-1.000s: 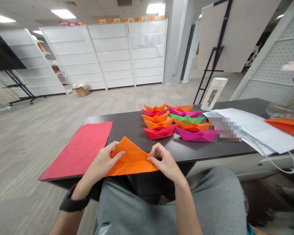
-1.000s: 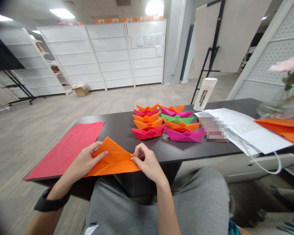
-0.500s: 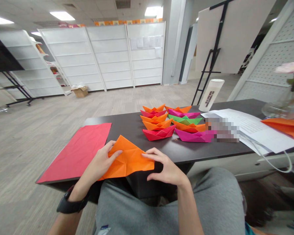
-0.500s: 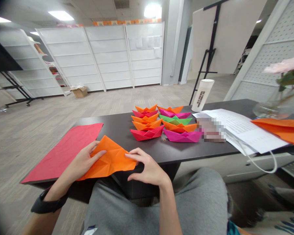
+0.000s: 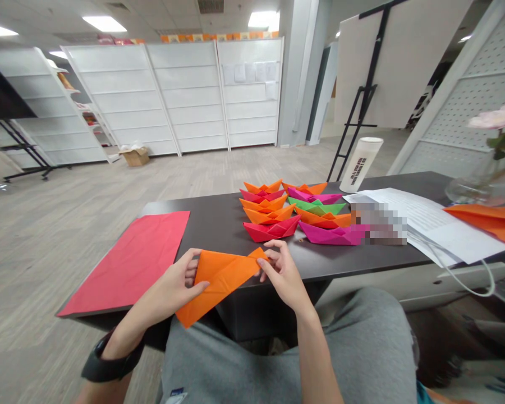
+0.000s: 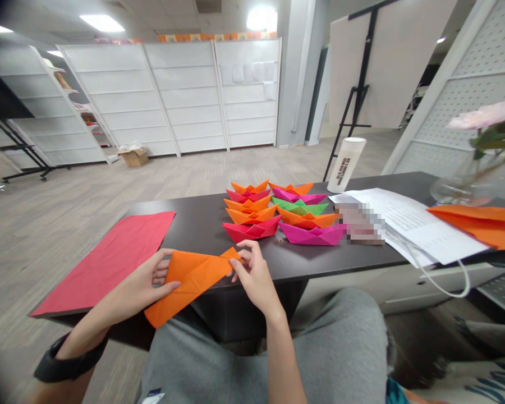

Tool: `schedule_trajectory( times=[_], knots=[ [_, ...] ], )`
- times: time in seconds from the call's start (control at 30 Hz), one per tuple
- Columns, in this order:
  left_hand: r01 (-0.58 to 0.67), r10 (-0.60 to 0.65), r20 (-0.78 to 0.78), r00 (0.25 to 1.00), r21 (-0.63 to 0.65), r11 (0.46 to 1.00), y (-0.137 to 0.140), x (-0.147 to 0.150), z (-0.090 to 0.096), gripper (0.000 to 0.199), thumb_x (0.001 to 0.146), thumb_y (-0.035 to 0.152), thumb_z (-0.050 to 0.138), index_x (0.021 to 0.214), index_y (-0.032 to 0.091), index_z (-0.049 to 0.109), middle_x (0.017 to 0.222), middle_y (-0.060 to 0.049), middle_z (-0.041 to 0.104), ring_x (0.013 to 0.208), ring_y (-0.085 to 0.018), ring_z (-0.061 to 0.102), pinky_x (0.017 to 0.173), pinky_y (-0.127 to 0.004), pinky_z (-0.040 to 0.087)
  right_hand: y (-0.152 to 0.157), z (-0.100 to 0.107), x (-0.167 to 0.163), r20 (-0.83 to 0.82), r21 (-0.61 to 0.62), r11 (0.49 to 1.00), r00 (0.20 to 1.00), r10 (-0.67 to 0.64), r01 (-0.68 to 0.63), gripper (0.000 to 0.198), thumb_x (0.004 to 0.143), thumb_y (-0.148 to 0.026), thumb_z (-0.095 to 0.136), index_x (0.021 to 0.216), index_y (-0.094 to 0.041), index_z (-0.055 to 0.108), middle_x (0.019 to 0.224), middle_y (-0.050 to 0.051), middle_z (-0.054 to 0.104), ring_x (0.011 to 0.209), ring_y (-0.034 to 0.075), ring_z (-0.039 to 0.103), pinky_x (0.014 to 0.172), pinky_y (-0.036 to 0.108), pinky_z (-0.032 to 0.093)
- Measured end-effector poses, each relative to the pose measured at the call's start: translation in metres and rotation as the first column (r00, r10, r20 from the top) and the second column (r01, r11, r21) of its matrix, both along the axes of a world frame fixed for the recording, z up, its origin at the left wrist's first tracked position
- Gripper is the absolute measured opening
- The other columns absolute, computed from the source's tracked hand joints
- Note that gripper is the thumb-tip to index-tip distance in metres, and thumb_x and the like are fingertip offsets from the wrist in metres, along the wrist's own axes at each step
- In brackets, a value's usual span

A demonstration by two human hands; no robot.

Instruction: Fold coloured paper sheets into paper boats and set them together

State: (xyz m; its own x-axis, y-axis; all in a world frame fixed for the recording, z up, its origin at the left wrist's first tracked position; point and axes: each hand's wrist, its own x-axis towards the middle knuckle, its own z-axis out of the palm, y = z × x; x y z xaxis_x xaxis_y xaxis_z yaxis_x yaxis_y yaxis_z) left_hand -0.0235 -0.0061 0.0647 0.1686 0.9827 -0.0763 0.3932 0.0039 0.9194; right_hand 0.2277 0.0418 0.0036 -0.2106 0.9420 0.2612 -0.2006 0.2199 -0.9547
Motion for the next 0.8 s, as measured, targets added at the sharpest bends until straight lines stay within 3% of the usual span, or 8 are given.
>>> schedule_trajectory(
  times=[0.1, 0.2, 0.33, 0.43, 0.57, 0.7, 0.8],
  knots=[
    [-0.054, 0.053, -0.008, 0.999, -0.002, 0.999, 0.0, 0.005, -0.001, 0.055, 0.077, 0.036, 0.075, 0.121, 0.022, 0.044, 0.119, -0.011, 0.067, 0.105, -0.027, 0.071, 0.085, -0.04, 0.06, 0.001, -0.002, 0.0, 0.018, 0.016, 0.999, 0.999, -0.033, 0.033, 0.017, 0.092, -0.032, 0.062, 0.096, -0.025, 0.046, 0.071, -0.007, 0.062, 0.055, 0.01, 0.061, 0.054, 0.021, 0.048],
    [-0.001, 0.006, 0.065, 0.998, -0.082, 0.997, -0.003, 0.009, -0.001, 0.064, 0.075, 0.035, 0.079, 0.125, 0.023, 0.042, 0.132, -0.014, 0.061, 0.116, -0.029, 0.066, 0.092, -0.043, 0.058, 0.002, -0.001, 0.0, 0.041, 0.033, 0.997, 0.997, -0.07, 0.069, 0.014, 0.093, -0.033, 0.06, 0.088, -0.023, 0.052, 0.072, -0.006, 0.061, 0.056, 0.01, 0.061, 0.056, 0.022, 0.049],
    [0.096, -0.062, 0.213, 0.975, -0.151, 0.984, -0.005, 0.009, -0.007, 0.066, 0.075, 0.03, 0.08, 0.126, 0.024, 0.04, 0.128, -0.013, 0.066, 0.11, -0.029, 0.07, 0.093, -0.045, 0.057, 0.003, -0.001, 0.0, 0.035, 0.012, 0.995, 0.995, -0.098, 0.098, 0.015, 0.091, -0.034, 0.061, 0.1, -0.022, 0.061, 0.091, -0.001, 0.068, 0.058, 0.01, 0.061, 0.058, 0.024, 0.051],
    [0.072, -0.048, 0.187, 0.981, -0.12, 0.99, -0.004, 0.008, -0.011, 0.062, 0.075, 0.03, 0.079, 0.123, 0.024, 0.04, 0.119, -0.011, 0.071, 0.107, -0.029, 0.071, 0.093, -0.045, 0.056, 0.002, 0.001, 0.001, 0.072, 0.006, 0.994, 0.991, -0.109, 0.109, 0.025, 0.091, -0.035, 0.061, 0.112, -0.022, 0.065, 0.1, 0.002, 0.07, 0.057, 0.01, 0.061, 0.061, 0.026, 0.053],
    [-0.042, 0.047, 0.147, 0.988, -0.032, 0.999, -0.002, 0.008, -0.01, 0.057, 0.078, 0.036, 0.075, 0.12, 0.022, 0.041, 0.115, -0.012, 0.073, 0.108, -0.03, 0.071, 0.095, -0.046, 0.055, -0.001, 0.004, 0.003, 0.135, 0.057, 0.994, 0.986, -0.095, 0.088, 0.027, 0.089, -0.037, 0.064, 0.111, -0.023, 0.07, 0.099, 0.004, 0.068, 0.066, 0.013, 0.064, 0.062, 0.027, 0.056],
    [-0.092, 0.09, 0.152, 0.984, 0.008, 0.996, -0.001, 0.007, -0.005, 0.058, 0.075, 0.04, 0.076, 0.119, 0.022, 0.042, 0.114, -0.011, 0.074, 0.107, -0.029, 0.071, 0.095, -0.046, 0.055, -0.001, 0.006, 0.004, 0.17, 0.152, 0.986, 0.982, -0.089, 0.063, 0.017, 0.085, -0.033, 0.07, 0.097, -0.023, 0.075, 0.105, 0.006, 0.067, 0.093, 0.02, 0.066, 0.07, 0.027, 0.058],
    [-0.122, 0.118, 0.114, 0.986, 0.027, 0.992, -0.002, 0.003, -0.003, 0.056, 0.073, 0.043, 0.076, 0.115, 0.022, 0.045, 0.105, -0.009, 0.075, 0.102, -0.029, 0.073, 0.093, -0.045, 0.056, -0.001, 0.005, 0.002, 0.141, 0.115, 0.992, 0.988, -0.062, 0.046, 0.018, 0.087, -0.037, 0.068, 0.089, -0.02, 0.075, 0.103, 0.008, 0.07, 0.09, 0.02, 0.069, 0.068, 0.028, 0.059]
  ],
)
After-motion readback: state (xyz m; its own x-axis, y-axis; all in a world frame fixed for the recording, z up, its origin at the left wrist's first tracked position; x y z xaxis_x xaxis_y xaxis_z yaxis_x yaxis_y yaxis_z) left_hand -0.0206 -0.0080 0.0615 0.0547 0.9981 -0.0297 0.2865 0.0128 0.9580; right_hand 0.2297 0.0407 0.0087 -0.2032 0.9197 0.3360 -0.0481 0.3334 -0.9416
